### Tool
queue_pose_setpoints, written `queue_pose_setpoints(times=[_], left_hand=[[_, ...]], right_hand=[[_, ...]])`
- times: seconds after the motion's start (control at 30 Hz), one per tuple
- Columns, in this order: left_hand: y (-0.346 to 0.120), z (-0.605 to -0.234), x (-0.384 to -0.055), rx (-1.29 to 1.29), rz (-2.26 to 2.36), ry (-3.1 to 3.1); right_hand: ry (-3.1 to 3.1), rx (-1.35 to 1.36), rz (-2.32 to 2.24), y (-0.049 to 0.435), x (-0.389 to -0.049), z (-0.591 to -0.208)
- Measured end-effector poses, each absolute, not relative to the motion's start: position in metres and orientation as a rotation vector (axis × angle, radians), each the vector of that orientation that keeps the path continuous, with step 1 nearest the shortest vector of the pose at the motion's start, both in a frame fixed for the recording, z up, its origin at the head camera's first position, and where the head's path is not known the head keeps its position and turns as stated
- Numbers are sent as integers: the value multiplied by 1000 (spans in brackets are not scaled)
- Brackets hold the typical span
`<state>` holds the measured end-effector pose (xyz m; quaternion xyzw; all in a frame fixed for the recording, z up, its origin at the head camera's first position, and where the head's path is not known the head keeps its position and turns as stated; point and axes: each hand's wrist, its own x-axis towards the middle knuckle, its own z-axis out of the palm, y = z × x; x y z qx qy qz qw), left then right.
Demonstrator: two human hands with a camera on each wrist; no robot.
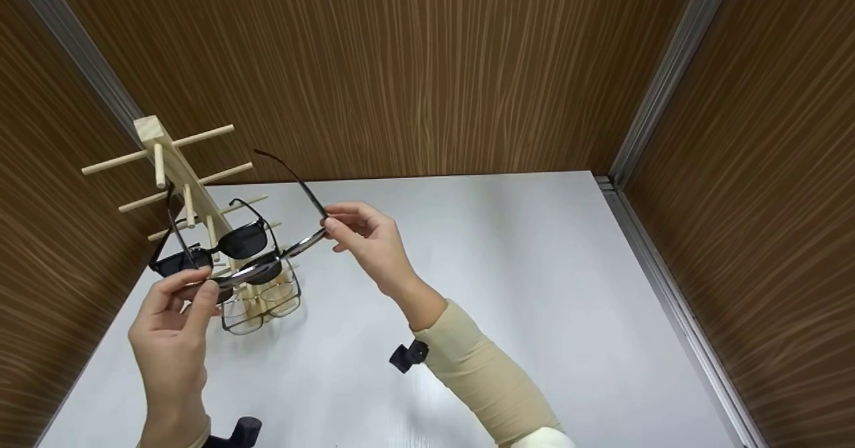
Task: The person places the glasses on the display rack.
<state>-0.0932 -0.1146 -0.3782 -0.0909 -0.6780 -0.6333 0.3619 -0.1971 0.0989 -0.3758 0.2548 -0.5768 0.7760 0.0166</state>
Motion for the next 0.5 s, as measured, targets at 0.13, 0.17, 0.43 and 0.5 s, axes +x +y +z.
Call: queue_pose_setpoints(times=[0.13,0.17,0.43,0.5], left_hand=[[-122,-375,-94,-193,-1623,-1730],[-124,-374,-95,-177,-1618,-1724],[-142,-373,-104,-68,-1606,-1719],[-146,-372,-105,-36,-1587,-1740]], right_hand=[[-1836,805,2388,89,-199,-373],[-1846,813,2378,86,-199,-372],[-1865,812,2353,65,-204,-367],[-1864,802,2355,60,-206,-366]])
